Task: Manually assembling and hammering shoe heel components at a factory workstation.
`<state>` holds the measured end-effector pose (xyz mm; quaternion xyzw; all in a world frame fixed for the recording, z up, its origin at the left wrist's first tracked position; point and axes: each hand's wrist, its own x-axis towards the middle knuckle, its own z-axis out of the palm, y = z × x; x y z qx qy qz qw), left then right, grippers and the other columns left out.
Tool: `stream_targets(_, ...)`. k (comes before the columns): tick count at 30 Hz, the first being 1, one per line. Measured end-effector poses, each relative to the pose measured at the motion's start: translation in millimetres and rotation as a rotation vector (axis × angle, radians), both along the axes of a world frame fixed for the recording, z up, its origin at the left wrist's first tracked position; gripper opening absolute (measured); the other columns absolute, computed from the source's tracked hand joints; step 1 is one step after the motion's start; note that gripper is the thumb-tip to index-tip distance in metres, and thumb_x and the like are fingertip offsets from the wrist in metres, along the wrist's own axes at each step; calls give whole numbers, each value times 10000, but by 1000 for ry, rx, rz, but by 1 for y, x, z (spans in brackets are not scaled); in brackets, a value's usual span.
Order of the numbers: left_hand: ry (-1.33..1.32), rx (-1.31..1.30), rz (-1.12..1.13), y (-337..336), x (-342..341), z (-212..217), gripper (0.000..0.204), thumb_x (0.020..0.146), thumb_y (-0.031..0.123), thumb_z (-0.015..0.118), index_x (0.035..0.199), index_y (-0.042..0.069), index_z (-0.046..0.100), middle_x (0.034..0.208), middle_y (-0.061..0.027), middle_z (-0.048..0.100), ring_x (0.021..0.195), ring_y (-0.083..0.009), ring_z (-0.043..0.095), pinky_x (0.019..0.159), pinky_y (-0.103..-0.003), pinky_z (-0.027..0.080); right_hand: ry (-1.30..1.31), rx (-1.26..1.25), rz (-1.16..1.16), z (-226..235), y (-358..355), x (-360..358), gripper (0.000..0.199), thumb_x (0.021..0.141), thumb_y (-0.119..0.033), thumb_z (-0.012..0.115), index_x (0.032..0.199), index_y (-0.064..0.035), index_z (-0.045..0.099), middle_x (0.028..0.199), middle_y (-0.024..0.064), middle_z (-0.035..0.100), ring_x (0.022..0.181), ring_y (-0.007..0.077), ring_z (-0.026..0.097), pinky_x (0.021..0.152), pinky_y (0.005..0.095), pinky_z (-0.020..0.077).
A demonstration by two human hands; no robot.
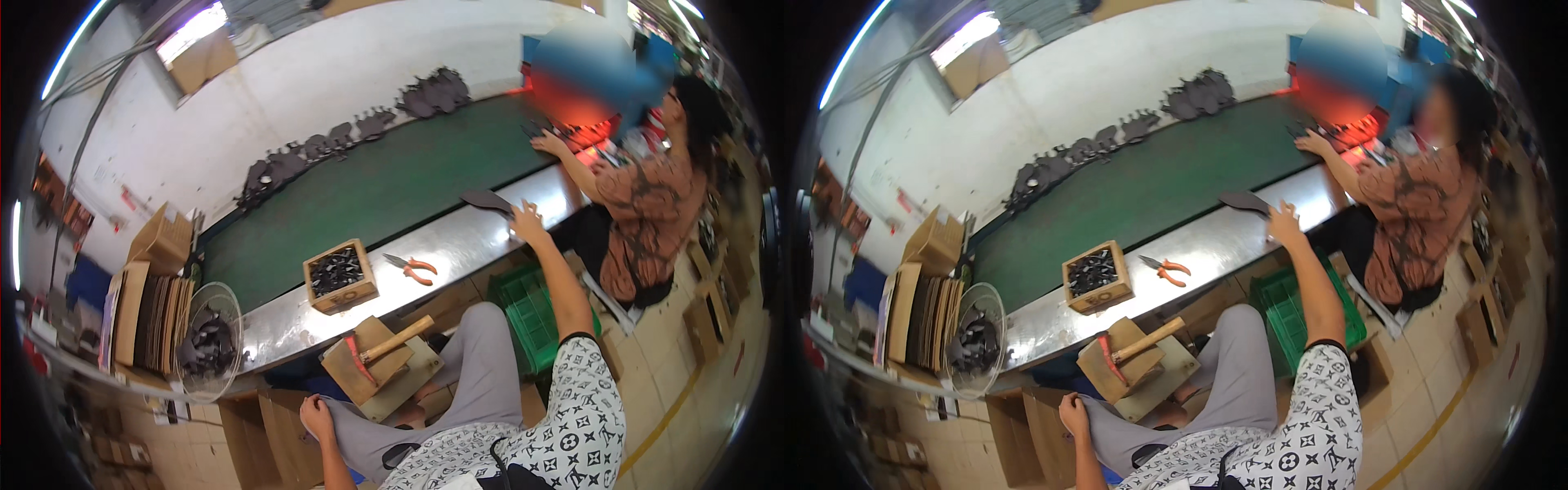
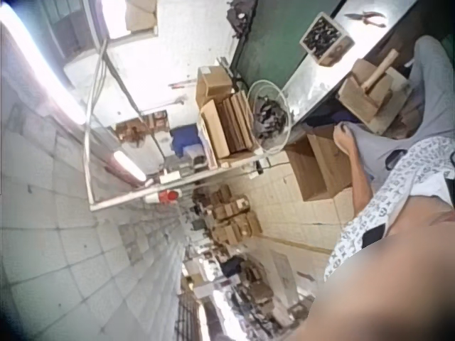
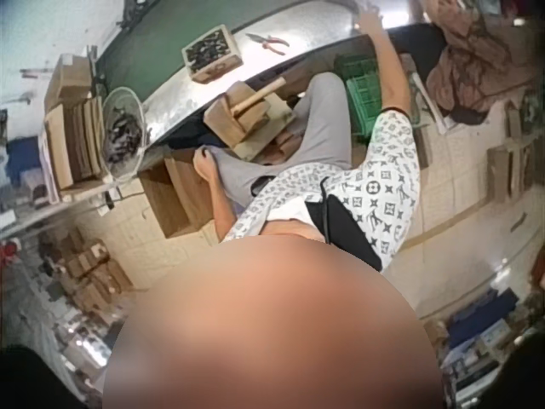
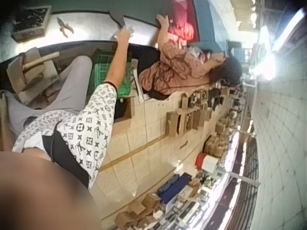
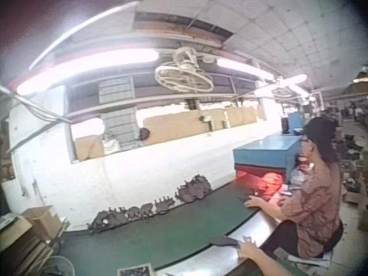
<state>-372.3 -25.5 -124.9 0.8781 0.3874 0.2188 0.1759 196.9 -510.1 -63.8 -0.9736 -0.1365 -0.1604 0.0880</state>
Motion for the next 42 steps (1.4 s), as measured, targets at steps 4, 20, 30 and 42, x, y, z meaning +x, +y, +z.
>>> stream_targets(4, -263, -161, 67, -21, -6, 20, 219, 825, 46, 553, 985, 8, 698, 1019, -181, 687, 1051, -329, 618, 938, -387, 462, 162, 149, 204, -25, -22, 29, 312, 768, -70, 626, 1069, 1, 585, 942, 260, 604, 975, 459, 573, 858, 517, 485)
stream_targets(20, -603, 437, -311, -124, 67, 276, 435, 875, 123, 645, 1276, 22, 510, 1157, -141, 669, 1194, -327, 603, 1105, -444, 315, 1628, 955, 1393, 226, 227, -345, 851, 838, -303, 783, 1481, -16, 306, 1180, 124, 613, 952, 219, 657, 817, 351, 524)
stream_targets(30, -841, -801, -121, -99, 49, 230, 268, 1034, 276, 515, 1171, 46, 527, 859, -63, 660, 718, -90, 604, 646, -211, 476, 438, 92, 944, 13, 167, -274, 639, 761, -480, 764, 1211, -85, 543, 742, 149, 667, 671, 375, 655, 584, 439, 492)
stream_targets(42, 153, -130, -90, -73, 155, 100, 1084, 763, 468, 751, 1512, -49, 162, 1567, -292, 165, 1468, -455, 75, 1105, -682, 71, 944, 1292, 121, 47, 46, -404, 208, 864, -168, 744, 911, -16, 611, 606, -9, 538, 477, 65, 493, 429, 220, 353)
